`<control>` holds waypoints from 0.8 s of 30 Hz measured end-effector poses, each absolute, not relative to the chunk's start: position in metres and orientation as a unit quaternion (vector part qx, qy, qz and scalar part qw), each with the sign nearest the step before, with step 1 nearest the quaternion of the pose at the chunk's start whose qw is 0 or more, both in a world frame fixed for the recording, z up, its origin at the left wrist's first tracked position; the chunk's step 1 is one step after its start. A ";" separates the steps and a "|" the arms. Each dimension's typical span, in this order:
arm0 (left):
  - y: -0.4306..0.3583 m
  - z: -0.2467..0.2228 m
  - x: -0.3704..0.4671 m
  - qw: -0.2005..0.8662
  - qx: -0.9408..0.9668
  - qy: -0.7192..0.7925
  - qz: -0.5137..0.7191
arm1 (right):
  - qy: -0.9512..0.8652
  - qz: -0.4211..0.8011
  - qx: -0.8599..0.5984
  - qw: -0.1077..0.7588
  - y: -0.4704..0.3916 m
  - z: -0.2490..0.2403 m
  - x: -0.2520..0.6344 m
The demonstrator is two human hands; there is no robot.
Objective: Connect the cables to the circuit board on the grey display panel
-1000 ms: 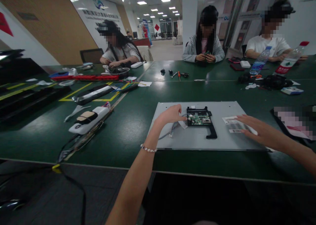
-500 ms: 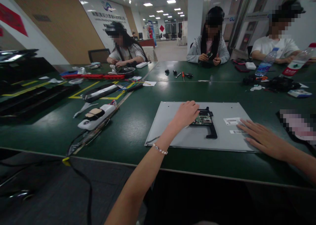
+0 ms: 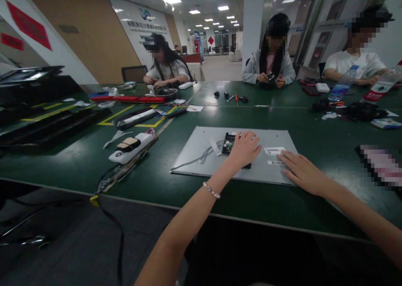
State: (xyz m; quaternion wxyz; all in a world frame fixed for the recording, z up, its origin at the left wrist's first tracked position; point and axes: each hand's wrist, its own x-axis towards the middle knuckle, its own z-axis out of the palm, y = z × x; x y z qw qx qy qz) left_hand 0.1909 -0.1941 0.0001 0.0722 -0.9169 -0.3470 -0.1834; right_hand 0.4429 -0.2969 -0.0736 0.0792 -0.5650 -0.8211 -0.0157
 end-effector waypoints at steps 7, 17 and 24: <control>-0.193 0.004 0.185 0.046 -0.900 -0.400 -0.167 | -0.834 -0.033 -0.541 0.101 -0.270 -0.065 0.393; -0.176 0.004 0.101 -0.056 -0.815 -0.577 0.011 | -0.836 -0.006 -0.541 0.090 -0.251 -0.055 0.366; -0.160 -0.009 0.087 -0.035 -0.803 -0.595 0.015 | -0.827 0.034 -0.554 0.086 -0.245 -0.052 0.355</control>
